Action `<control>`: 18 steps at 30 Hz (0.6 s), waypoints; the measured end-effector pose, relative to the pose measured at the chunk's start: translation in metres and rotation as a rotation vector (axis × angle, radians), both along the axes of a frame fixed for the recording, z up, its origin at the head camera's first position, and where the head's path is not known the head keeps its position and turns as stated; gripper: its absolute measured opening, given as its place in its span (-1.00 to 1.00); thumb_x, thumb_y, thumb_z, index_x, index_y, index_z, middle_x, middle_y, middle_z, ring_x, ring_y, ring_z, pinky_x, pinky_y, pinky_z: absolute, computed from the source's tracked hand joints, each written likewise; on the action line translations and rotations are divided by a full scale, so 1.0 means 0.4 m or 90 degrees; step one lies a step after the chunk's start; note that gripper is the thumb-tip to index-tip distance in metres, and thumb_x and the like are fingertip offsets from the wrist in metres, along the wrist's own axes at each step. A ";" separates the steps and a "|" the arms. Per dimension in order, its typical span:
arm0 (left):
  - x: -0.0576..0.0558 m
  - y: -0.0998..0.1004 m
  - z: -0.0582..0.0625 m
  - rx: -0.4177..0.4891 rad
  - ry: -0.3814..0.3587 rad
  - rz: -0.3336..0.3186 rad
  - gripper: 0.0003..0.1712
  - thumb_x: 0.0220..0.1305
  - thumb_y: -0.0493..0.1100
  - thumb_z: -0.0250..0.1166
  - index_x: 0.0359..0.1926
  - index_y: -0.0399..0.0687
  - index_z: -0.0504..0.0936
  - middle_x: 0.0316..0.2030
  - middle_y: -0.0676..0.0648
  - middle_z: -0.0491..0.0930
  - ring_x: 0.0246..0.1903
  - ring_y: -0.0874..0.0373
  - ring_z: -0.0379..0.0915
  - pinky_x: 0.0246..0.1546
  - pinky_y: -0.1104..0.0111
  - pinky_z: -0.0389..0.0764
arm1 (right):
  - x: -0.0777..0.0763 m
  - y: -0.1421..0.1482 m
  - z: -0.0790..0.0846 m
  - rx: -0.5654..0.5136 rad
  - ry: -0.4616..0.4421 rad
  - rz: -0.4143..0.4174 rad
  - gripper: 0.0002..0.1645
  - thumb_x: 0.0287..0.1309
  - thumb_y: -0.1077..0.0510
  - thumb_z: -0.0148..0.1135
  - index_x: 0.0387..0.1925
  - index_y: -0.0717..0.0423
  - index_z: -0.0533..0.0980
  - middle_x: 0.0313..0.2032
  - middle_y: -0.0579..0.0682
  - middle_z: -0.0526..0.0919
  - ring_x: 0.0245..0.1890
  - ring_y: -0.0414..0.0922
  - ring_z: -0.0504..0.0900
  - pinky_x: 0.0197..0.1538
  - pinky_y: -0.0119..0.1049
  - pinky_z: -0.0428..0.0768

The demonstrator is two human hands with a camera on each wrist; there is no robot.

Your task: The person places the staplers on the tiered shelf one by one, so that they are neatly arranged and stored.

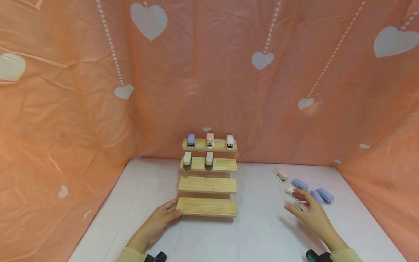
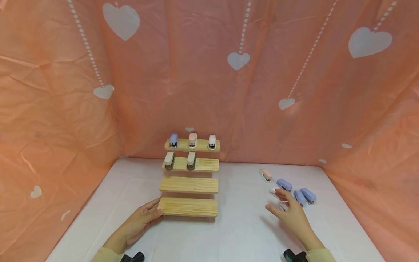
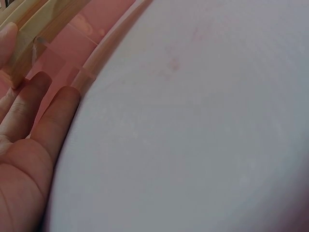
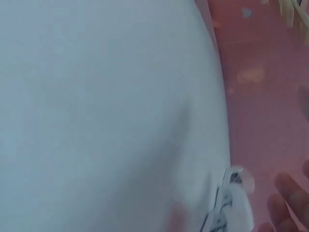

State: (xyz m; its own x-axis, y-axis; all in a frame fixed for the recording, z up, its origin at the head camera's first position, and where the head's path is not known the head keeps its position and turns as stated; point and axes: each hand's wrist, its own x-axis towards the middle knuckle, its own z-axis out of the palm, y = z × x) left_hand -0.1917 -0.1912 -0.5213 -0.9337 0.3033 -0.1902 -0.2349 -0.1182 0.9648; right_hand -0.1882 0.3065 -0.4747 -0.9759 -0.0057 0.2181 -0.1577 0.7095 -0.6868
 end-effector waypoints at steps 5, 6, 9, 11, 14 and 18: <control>0.000 0.001 0.003 -0.004 0.004 0.004 -0.06 0.29 -0.09 0.31 0.46 -0.36 -0.02 0.37 -0.41 0.13 0.32 -0.13 0.19 0.22 0.27 0.42 | 0.008 0.027 -0.017 0.004 -0.020 -0.024 -0.15 0.04 -0.13 0.44 0.24 0.21 0.35 0.11 0.20 0.51 0.11 0.11 0.43 0.11 -0.25 0.43; -0.001 0.000 0.003 -0.003 0.005 0.004 -0.06 0.29 -0.10 0.31 0.46 -0.36 -0.02 0.37 -0.41 0.13 0.32 -0.13 0.19 0.22 0.27 0.42 | 0.009 0.031 -0.019 0.008 -0.023 -0.029 -0.15 0.04 -0.14 0.44 0.24 0.20 0.35 0.11 0.20 0.51 0.11 0.10 0.43 0.10 -0.29 0.43; -0.002 0.000 0.003 -0.006 0.006 0.004 -0.07 0.29 -0.09 0.31 0.46 -0.36 -0.02 0.37 -0.41 0.14 0.32 -0.13 0.19 0.22 0.26 0.42 | 0.011 0.037 -0.019 0.003 -0.033 -0.033 -0.14 0.05 -0.14 0.43 0.26 0.21 0.33 0.14 0.21 0.48 0.13 0.11 0.41 0.12 -0.19 0.42; -0.003 0.001 0.003 -0.006 0.006 0.004 -0.07 0.29 -0.08 0.31 0.46 -0.36 -0.01 0.37 -0.41 0.14 0.32 -0.13 0.19 0.22 0.26 0.42 | 0.013 0.038 -0.018 -0.003 -0.031 -0.037 -0.15 0.06 -0.14 0.43 0.26 0.20 0.34 0.15 0.22 0.47 0.13 0.11 0.41 0.11 -0.26 0.42; -0.002 0.001 0.001 -0.005 0.007 0.002 -0.07 0.30 -0.08 0.30 0.46 -0.36 -0.02 0.37 -0.41 0.13 0.32 -0.13 0.18 0.23 0.26 0.41 | 0.016 0.039 -0.015 -0.009 -0.016 -0.041 -0.17 0.06 -0.13 0.43 0.25 0.19 0.35 0.15 0.22 0.48 0.13 0.11 0.40 0.04 -0.32 0.40; 0.001 0.001 0.000 -0.003 0.009 -0.001 -0.08 0.31 -0.09 0.29 0.46 -0.37 -0.02 0.37 -0.42 0.13 0.32 -0.13 0.19 0.23 0.26 0.41 | 0.019 0.043 -0.017 -0.004 -0.002 -0.049 -0.18 0.04 -0.11 0.45 0.22 0.21 0.37 0.14 0.23 0.50 0.12 0.12 0.41 0.03 -0.20 0.39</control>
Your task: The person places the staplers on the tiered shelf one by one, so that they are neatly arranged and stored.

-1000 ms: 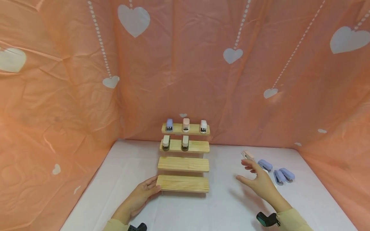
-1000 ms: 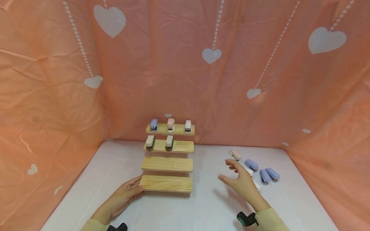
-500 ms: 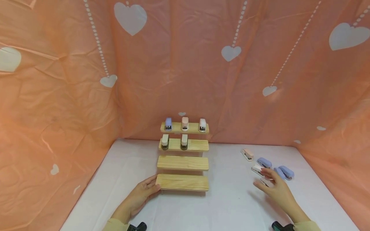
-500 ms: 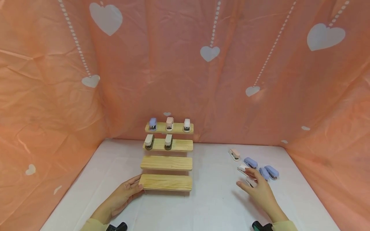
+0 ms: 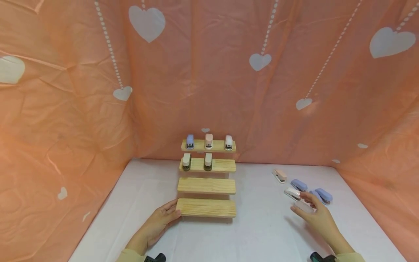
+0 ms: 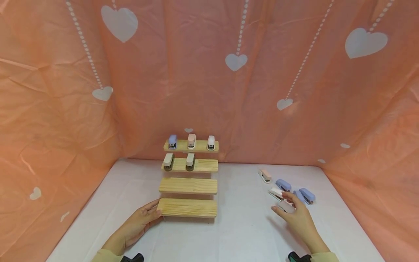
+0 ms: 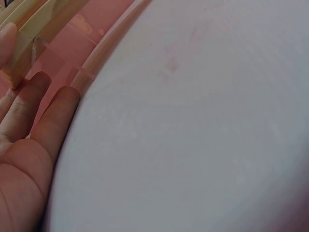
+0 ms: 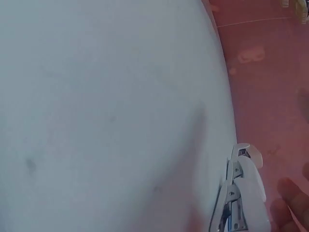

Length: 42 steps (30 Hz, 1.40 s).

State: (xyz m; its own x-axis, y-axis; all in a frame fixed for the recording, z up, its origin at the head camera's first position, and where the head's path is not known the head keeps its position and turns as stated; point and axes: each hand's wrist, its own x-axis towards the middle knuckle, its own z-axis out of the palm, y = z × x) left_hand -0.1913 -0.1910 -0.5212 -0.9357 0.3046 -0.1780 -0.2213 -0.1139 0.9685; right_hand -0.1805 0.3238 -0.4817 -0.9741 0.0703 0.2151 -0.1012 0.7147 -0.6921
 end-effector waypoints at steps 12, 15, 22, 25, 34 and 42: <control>0.001 0.000 0.001 -0.002 -0.007 0.006 -0.05 0.28 -0.08 0.32 0.46 -0.35 -0.01 0.37 -0.42 0.13 0.31 -0.12 0.20 0.21 0.28 0.43 | 0.004 0.022 -0.027 0.013 -0.102 -0.002 -0.07 0.06 -0.20 0.40 0.29 0.22 0.28 0.14 0.32 0.43 0.00 0.11 0.43 -0.04 -0.06 0.42; 0.001 0.000 0.001 0.002 -0.009 0.005 -0.05 0.29 -0.08 0.31 0.46 -0.36 -0.02 0.37 -0.42 0.12 0.32 -0.12 0.20 0.21 0.28 0.43 | 0.005 0.025 -0.033 0.030 -0.113 -0.003 -0.07 0.05 -0.22 0.40 0.28 0.23 0.29 0.16 0.37 0.41 0.02 0.15 0.43 -0.03 -0.02 0.44; -0.001 -0.001 -0.001 0.004 -0.008 0.005 -0.05 0.28 -0.09 0.32 0.46 -0.37 -0.02 0.37 -0.42 0.13 0.31 -0.11 0.21 0.21 0.28 0.43 | 0.002 0.033 -0.039 0.050 -0.146 0.002 -0.03 0.06 -0.27 0.36 0.31 0.22 0.28 0.18 0.45 0.36 0.06 0.25 0.44 -0.02 0.11 0.50; -0.001 -0.001 -0.002 0.005 -0.008 0.007 -0.05 0.28 -0.09 0.32 0.45 -0.37 -0.02 0.36 -0.42 0.14 0.30 -0.10 0.24 0.21 0.28 0.44 | 0.000 0.032 -0.038 0.033 -0.167 -0.003 -0.02 0.03 -0.26 0.39 0.31 0.21 0.29 0.09 0.35 0.44 -0.06 0.13 0.49 -0.19 -0.12 0.59; 0.000 -0.001 -0.002 0.011 -0.009 0.005 -0.06 0.28 -0.10 0.32 0.45 -0.38 -0.02 0.37 -0.43 0.13 0.30 -0.10 0.23 0.21 0.28 0.43 | -0.003 0.041 -0.049 0.014 -0.153 0.015 -0.17 0.07 -0.08 0.42 0.27 0.22 0.33 0.01 0.28 0.53 -0.12 0.02 0.55 -0.24 -0.30 0.59; 0.002 0.000 0.000 0.006 -0.010 0.005 -0.08 0.30 -0.09 0.30 0.46 -0.35 0.00 0.38 -0.40 0.12 0.32 -0.10 0.19 0.22 0.26 0.42 | -0.006 0.040 -0.052 0.008 -0.150 0.021 -0.18 0.09 -0.05 0.41 0.25 0.29 0.31 0.02 0.27 0.52 -0.08 0.06 0.53 -0.15 -0.19 0.59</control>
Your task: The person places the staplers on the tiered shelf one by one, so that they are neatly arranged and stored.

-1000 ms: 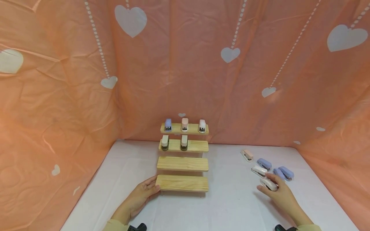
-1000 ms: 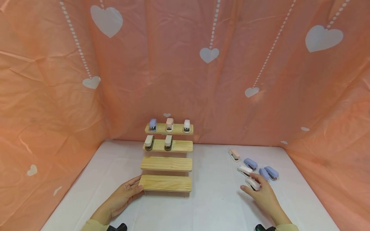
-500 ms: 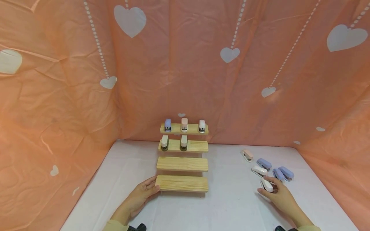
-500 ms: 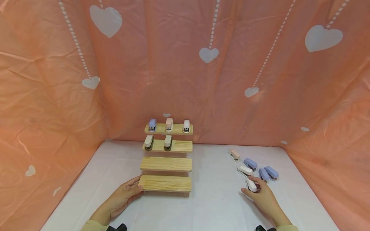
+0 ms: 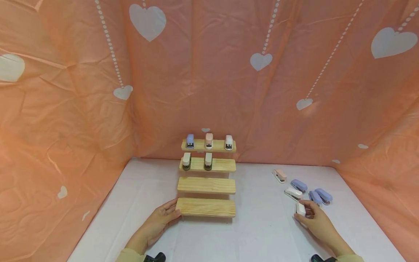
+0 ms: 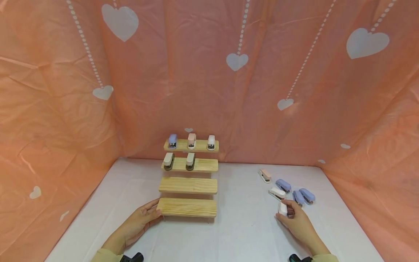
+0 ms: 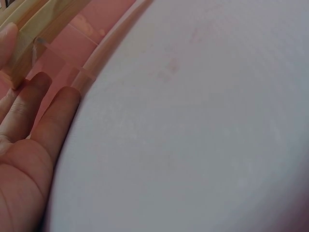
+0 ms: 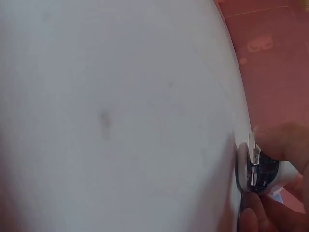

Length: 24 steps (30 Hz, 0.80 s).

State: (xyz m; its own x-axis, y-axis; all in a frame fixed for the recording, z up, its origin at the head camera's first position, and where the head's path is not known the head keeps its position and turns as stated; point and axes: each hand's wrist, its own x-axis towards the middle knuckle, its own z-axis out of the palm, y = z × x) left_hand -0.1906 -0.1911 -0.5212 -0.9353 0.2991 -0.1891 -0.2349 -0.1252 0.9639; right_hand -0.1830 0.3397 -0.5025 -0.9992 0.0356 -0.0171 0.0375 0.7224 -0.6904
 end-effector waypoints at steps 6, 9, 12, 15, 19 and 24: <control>0.001 -0.003 -0.003 0.006 0.002 -0.005 -0.09 0.31 -0.11 0.29 0.46 -0.36 -0.02 0.38 -0.41 0.11 0.31 -0.10 0.20 0.23 0.28 0.41 | 0.010 -0.026 0.015 -0.037 -0.001 -0.001 -0.18 0.08 -0.03 0.43 0.23 0.30 0.32 0.05 0.32 0.50 -0.12 0.02 0.58 -0.31 -0.35 0.61; 0.001 -0.003 -0.001 0.007 0.006 -0.009 -0.08 0.32 -0.11 0.29 0.46 -0.36 -0.03 0.38 -0.42 0.11 0.31 -0.11 0.20 0.22 0.28 0.42 | 0.011 -0.047 0.031 -0.061 -0.006 0.001 -0.18 0.06 -0.03 0.44 0.24 0.25 0.31 0.11 0.35 0.45 -0.11 0.04 0.59 -0.35 -0.33 0.63; 0.002 -0.002 0.000 0.007 0.009 -0.012 -0.08 0.32 -0.10 0.29 0.46 -0.37 -0.04 0.38 -0.43 0.10 0.31 -0.12 0.19 0.22 0.28 0.42 | 0.004 -0.070 0.045 -0.073 0.024 0.013 -0.22 0.05 -0.01 0.46 0.23 0.20 0.34 0.10 0.32 0.48 -0.17 -0.03 0.61 -0.36 -0.35 0.63; 0.003 -0.002 0.000 0.008 0.009 -0.012 -0.07 0.31 -0.10 0.29 0.46 -0.37 -0.05 0.38 -0.43 0.10 0.32 -0.11 0.19 0.23 0.29 0.41 | -0.008 -0.097 0.059 -0.087 0.077 0.034 -0.27 0.06 0.05 0.45 0.21 0.22 0.37 0.05 0.29 0.54 -0.22 -0.09 0.63 -0.34 -0.37 0.63; 0.003 -0.002 -0.001 0.007 0.011 -0.013 -0.07 0.32 -0.10 0.29 0.46 -0.38 -0.06 0.38 -0.42 0.09 0.32 -0.10 0.19 0.23 0.30 0.40 | -0.029 -0.139 0.086 -0.091 0.116 0.050 -0.28 0.07 0.05 0.45 0.21 0.21 0.38 0.03 0.26 0.57 -0.21 -0.06 0.63 -0.28 -0.37 0.65; 0.003 -0.003 -0.005 0.010 0.016 -0.014 -0.08 0.33 -0.12 0.27 0.46 -0.39 -0.06 0.38 -0.43 0.09 0.32 -0.11 0.19 0.23 0.30 0.40 | -0.061 -0.198 0.127 -0.102 0.133 0.074 -0.25 0.09 0.01 0.44 0.23 0.20 0.35 0.04 0.26 0.53 -0.15 0.01 0.62 -0.22 -0.34 0.66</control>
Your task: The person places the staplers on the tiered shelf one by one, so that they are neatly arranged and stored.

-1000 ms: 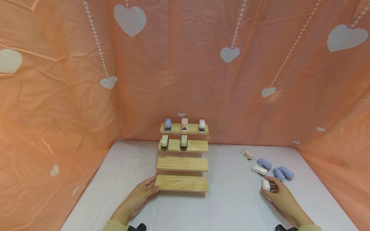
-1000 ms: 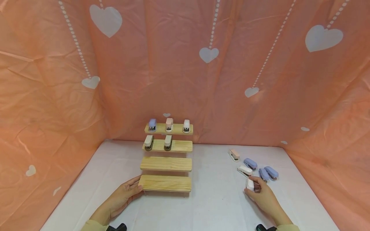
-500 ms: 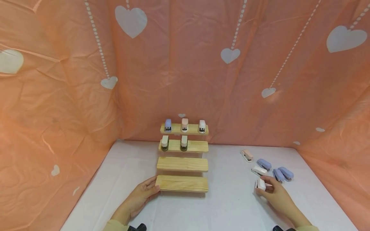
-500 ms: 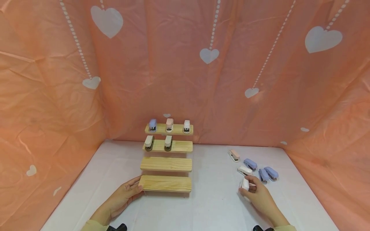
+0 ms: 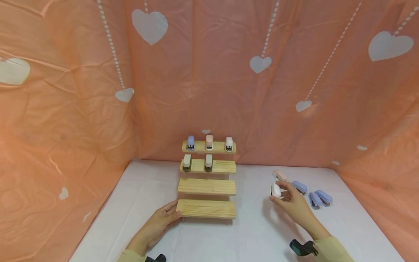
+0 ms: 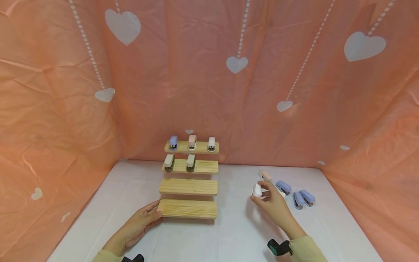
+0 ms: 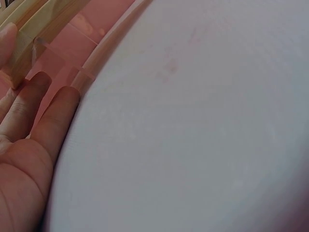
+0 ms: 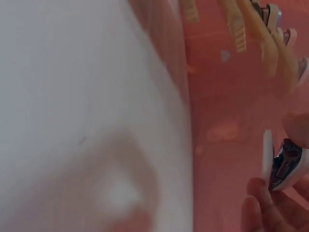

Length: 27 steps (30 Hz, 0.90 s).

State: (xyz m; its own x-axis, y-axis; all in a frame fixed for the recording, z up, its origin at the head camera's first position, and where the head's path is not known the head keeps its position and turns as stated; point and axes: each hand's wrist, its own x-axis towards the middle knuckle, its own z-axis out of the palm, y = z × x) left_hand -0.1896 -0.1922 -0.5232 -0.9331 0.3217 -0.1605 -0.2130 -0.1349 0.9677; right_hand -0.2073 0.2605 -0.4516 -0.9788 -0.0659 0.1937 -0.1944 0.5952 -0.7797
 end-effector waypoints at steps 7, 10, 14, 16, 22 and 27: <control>-0.002 0.000 -0.001 0.000 -0.001 0.003 -0.08 0.33 -0.10 0.27 0.45 -0.40 -0.06 0.37 -0.43 0.10 0.32 -0.10 0.19 0.23 0.31 0.40 | -0.050 -0.080 0.043 -0.055 0.059 0.037 -0.25 0.06 0.01 0.46 0.21 0.20 0.36 0.07 0.18 0.49 -0.16 -0.03 0.61 -0.22 -0.37 0.65; -0.002 0.000 -0.001 0.004 -0.002 0.003 -0.08 0.33 -0.11 0.27 0.45 -0.41 -0.06 0.37 -0.44 0.10 0.31 -0.10 0.20 0.23 0.30 0.40 | -0.070 -0.114 0.059 -0.070 0.076 0.044 -0.28 0.03 0.05 0.48 0.18 0.19 0.39 -0.04 0.14 0.54 -0.16 -0.03 0.61 -0.20 -0.31 0.66; -0.002 0.001 0.000 -0.005 -0.005 0.005 -0.07 0.31 -0.10 0.29 0.45 -0.41 -0.04 0.37 -0.43 0.13 0.30 -0.10 0.23 0.22 0.30 0.41 | -0.094 -0.160 0.078 -0.083 0.092 0.060 -0.30 0.02 0.09 0.49 0.16 0.19 0.40 -0.01 0.12 0.55 -0.08 -0.01 0.59 -0.07 -0.14 0.64; -0.002 0.000 0.001 -0.007 -0.006 0.007 -0.06 0.30 -0.09 0.30 0.45 -0.40 -0.04 0.37 -0.42 0.13 0.30 -0.11 0.22 0.22 0.29 0.42 | -0.104 -0.185 0.086 -0.088 0.100 0.067 -0.30 0.03 0.10 0.48 0.17 0.19 0.39 0.01 0.12 0.55 -0.05 -0.01 0.58 -0.03 -0.09 0.62; -0.001 0.000 0.000 -0.002 0.000 0.006 -0.06 0.29 -0.10 0.31 0.45 -0.41 -0.04 0.36 -0.43 0.13 0.31 -0.12 0.21 0.22 0.29 0.41 | -0.131 -0.263 0.102 -0.132 0.119 0.100 -0.32 0.04 0.14 0.47 0.17 0.21 0.40 0.03 0.13 0.54 -0.01 0.03 0.55 0.04 0.03 0.56; 0.000 -0.001 -0.002 -0.002 0.008 0.001 -0.08 0.32 -0.11 0.29 0.44 -0.43 -0.03 0.36 -0.43 0.14 0.30 -0.09 0.23 0.22 0.29 0.41 | -0.147 -0.312 0.112 -0.135 0.107 0.099 -0.33 0.05 0.12 0.47 0.16 0.17 0.41 0.03 0.08 0.55 0.01 -0.02 0.53 0.06 -0.05 0.53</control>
